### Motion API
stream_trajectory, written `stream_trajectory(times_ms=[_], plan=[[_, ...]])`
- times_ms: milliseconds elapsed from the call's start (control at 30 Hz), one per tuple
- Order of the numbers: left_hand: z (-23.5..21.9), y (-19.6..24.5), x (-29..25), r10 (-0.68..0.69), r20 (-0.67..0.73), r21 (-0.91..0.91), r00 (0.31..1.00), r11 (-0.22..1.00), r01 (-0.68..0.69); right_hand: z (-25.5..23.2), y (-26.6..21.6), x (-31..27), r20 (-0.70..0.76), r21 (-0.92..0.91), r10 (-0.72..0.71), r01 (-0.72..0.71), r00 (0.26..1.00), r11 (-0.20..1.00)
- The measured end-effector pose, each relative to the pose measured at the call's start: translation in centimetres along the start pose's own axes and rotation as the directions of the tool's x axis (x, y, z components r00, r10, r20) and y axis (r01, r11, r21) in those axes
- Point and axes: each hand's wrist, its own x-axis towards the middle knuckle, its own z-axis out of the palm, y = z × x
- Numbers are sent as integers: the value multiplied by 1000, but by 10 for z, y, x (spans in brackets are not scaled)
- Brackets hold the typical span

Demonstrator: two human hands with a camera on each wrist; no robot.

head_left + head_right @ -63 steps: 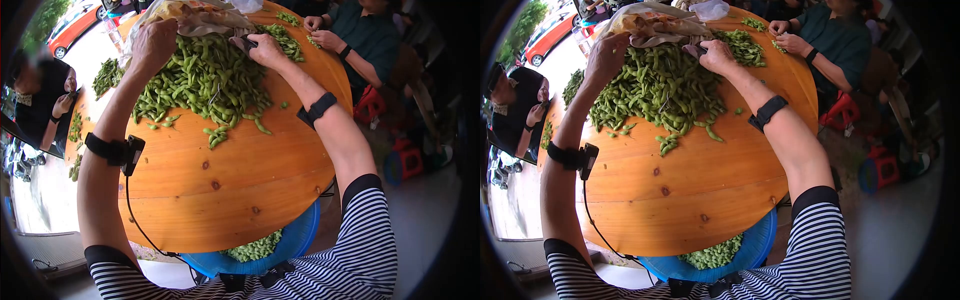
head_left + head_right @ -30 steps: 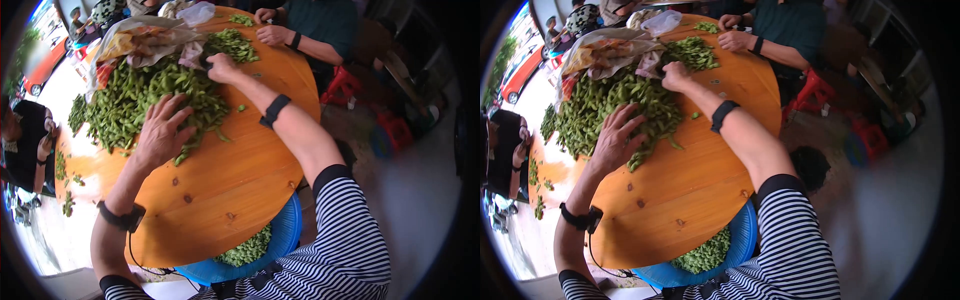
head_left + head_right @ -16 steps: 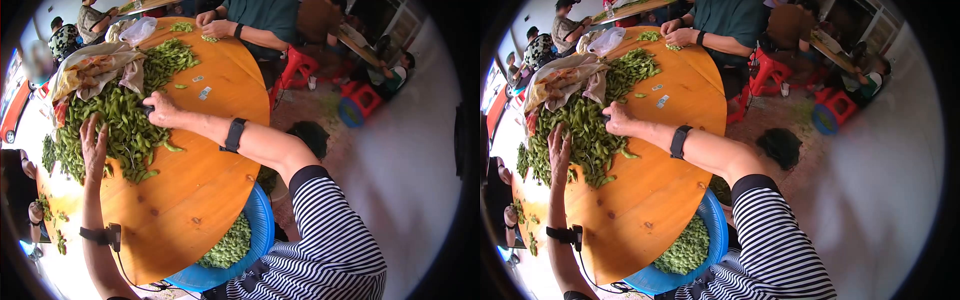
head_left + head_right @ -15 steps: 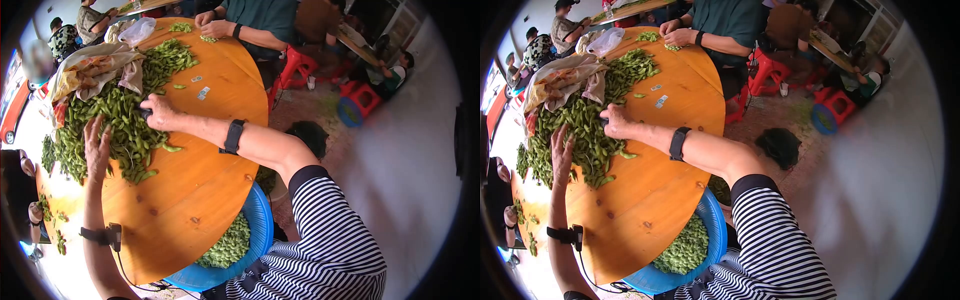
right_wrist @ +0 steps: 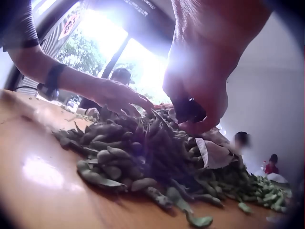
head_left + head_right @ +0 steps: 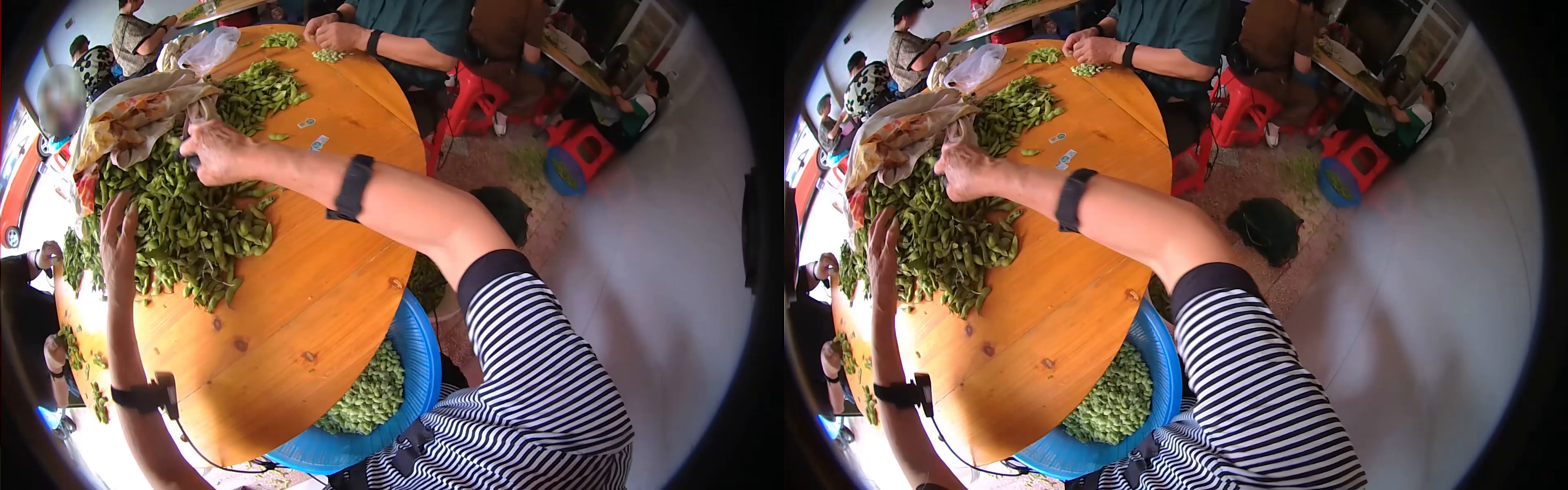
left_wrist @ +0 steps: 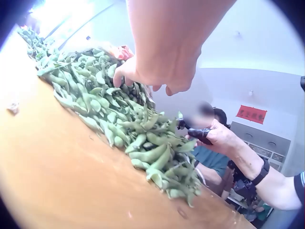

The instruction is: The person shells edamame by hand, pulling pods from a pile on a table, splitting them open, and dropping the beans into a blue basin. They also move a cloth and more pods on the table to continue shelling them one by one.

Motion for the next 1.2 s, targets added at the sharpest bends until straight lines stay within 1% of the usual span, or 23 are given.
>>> stream_trajectory(times_ms=[33,67,133,200,267,333,400,467,533,600,633,667,733,767,800,867,900,933,967,1000,1067,1133,1200], plan=[[4,-2,10,-23,13,-12,1000,1000,23,7,6,11,-62,-227,-157,139,986,964],[8,-6,20,-51,26,-19,998,998,52,17,12,13,-160,19,9,-6,987,1000],[25,-23,39,6,27,120,1000,993,-9,45,27,27,-182,-7,-8,7,983,1000],[43,-25,42,26,4,202,1000,979,-26,64,24,28,-279,80,12,11,960,997],[47,-5,36,-47,75,172,996,985,33,59,19,23,-203,102,20,1,979,995],[48,-10,27,80,175,289,981,949,-129,38,8,15,14,80,42,-43,999,996],[50,12,7,92,125,318,988,939,-128,32,9,4,58,109,-35,28,998,994],[48,20,-7,153,198,238,968,951,-199,21,0,-13,116,124,-19,5,993,992],[45,35,-27,198,223,179,954,954,-240,12,-10,-33,152,141,-88,66,984,988],[35,47,-45,234,339,185,911,933,-308,-2,-23,-53,246,155,-126,89,961,984],[24,60,-54,187,410,86,893,966,-242,-14,-34,-57,367,140,-108,61,924,988],[13,71,-58,147,479,-8,865,986,-164,-22,-35,-58,368,145,-115,66,923,987],[-5,76,-56,134,401,-33,906,991,-132,-34,-37,-56,395,194,-202,133,896,972],[-7,59,-51,179,297,26,938,980,-195,-42,-36,-47,418,120,-138,96,898,988],[-11,38,-42,163,203,80,965,980,-183,-39,-23,-40,288,127,-182,151,940,980],[-17,10,-23,-160,113,28,981,987,158,-35,-4,-17,148,45,-149,144,978,989],[-16,7,-14,-161,106,33,981,987,158,-19,15,-5,50,27,-129,127,990,991],[-13,5,-7,-135,24,19,991,991,134,-3,29,9,-47,14,-110,110,993,994],[-10,2,1,-108,-59,9,992,994,109,-2,27,27,165,6,157,-160,974,987],[-1,-8,13,23,-104,143,994,990,-8,6,24,35,164,9,147,-150,976,989],[16,-12,31,100,-133,109,986,990,-85,27,21,45,57,229,355,-358,933,905],[34,-11,46,37,18,103,999,994,-38,38,18,53,4,228,306,-299,952,927],[53,-12,51,-11,52,91,999,996,6,43,5,51,-66,90,278,-272,958,958]])
